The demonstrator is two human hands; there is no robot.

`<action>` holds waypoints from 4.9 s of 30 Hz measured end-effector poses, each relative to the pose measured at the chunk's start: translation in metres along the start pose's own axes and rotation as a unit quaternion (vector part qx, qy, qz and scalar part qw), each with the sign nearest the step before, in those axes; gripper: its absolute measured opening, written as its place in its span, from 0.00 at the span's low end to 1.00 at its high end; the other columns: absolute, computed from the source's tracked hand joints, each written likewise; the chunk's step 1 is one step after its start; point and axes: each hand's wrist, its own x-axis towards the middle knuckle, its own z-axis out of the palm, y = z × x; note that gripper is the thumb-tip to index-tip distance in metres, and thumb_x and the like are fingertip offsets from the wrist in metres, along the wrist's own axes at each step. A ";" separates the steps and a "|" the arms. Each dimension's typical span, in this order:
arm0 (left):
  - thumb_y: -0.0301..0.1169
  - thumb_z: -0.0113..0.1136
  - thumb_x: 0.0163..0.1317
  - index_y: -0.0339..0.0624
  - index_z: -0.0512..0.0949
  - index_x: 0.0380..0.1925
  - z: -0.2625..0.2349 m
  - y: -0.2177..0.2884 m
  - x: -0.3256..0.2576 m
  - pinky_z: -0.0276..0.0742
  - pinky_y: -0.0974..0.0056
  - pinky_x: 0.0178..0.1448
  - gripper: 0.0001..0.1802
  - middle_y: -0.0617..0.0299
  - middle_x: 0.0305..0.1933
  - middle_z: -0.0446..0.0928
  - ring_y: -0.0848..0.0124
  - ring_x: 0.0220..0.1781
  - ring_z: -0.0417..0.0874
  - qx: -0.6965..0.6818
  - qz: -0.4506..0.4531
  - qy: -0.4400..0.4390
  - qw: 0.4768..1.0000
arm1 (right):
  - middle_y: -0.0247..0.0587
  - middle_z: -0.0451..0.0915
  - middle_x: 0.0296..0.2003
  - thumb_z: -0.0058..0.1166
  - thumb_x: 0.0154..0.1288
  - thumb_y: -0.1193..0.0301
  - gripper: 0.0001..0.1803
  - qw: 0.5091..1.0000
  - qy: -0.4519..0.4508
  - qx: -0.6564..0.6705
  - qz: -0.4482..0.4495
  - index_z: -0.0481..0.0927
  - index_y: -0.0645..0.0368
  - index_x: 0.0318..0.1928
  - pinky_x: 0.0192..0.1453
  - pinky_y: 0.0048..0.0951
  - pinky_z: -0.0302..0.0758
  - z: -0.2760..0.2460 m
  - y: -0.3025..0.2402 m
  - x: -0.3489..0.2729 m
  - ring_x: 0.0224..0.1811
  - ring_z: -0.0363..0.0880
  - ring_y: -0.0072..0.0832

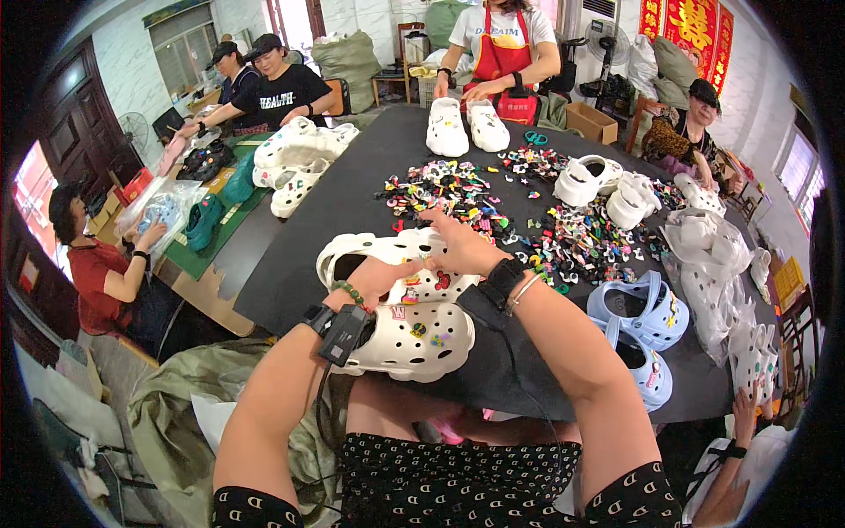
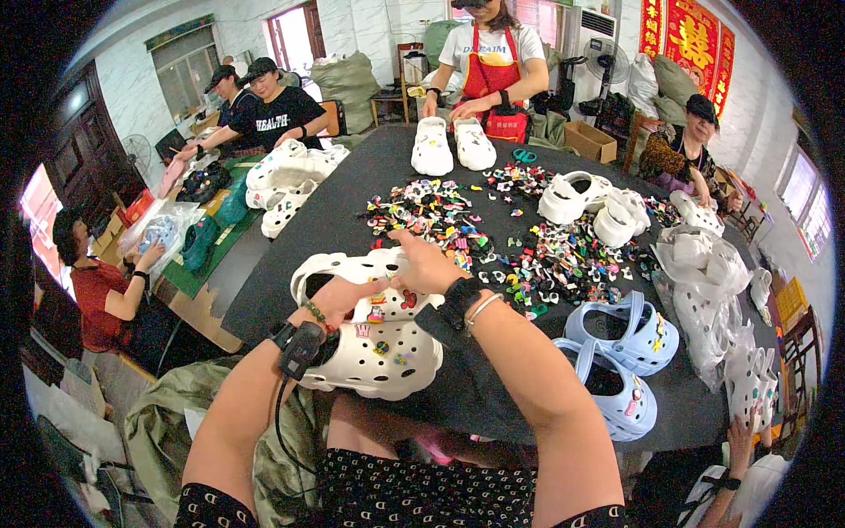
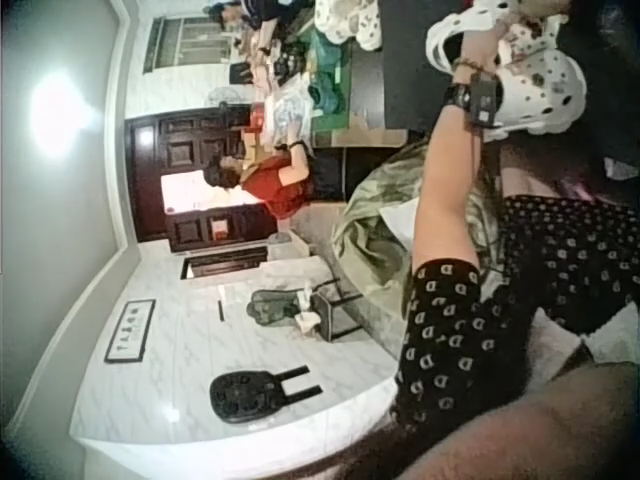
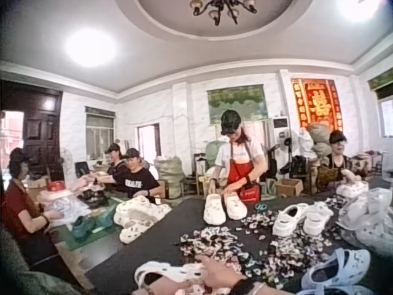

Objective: Attaching decorative charms to rubber clogs in a manufacturing setting.

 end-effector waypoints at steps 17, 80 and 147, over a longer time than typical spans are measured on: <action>0.38 0.74 0.54 0.36 0.83 0.39 0.008 -0.008 -0.005 0.64 0.70 0.26 0.19 0.67 0.32 0.82 0.82 0.25 0.72 -0.107 0.148 -0.034 0.983 | 0.50 0.70 0.60 0.70 0.43 0.72 0.46 0.996 -0.002 0.085 0.029 0.66 0.61 0.66 0.65 0.31 0.69 0.000 0.015 0.006 0.63 0.70 0.35; 0.39 0.63 0.64 0.32 0.80 0.38 -0.025 -0.016 -0.134 0.77 0.67 0.40 0.17 0.59 0.31 0.82 0.75 0.33 0.80 0.226 0.172 0.075 0.956 | 0.55 0.78 0.37 0.67 0.49 0.75 0.13 0.981 0.115 -0.131 0.088 0.79 0.62 0.36 0.49 0.43 0.78 0.038 0.111 -0.051 0.45 0.78 0.50; 0.15 0.59 0.55 0.38 0.73 0.59 -0.013 -0.075 -0.077 0.75 0.56 0.63 0.29 0.55 0.58 0.78 0.60 0.58 0.80 -0.259 0.018 -0.250 0.933 | 0.44 0.79 0.30 0.64 0.51 0.74 0.05 0.988 -0.027 -0.104 -0.108 0.81 0.59 0.29 0.43 0.39 0.75 0.029 -0.057 -0.074 0.38 0.79 0.42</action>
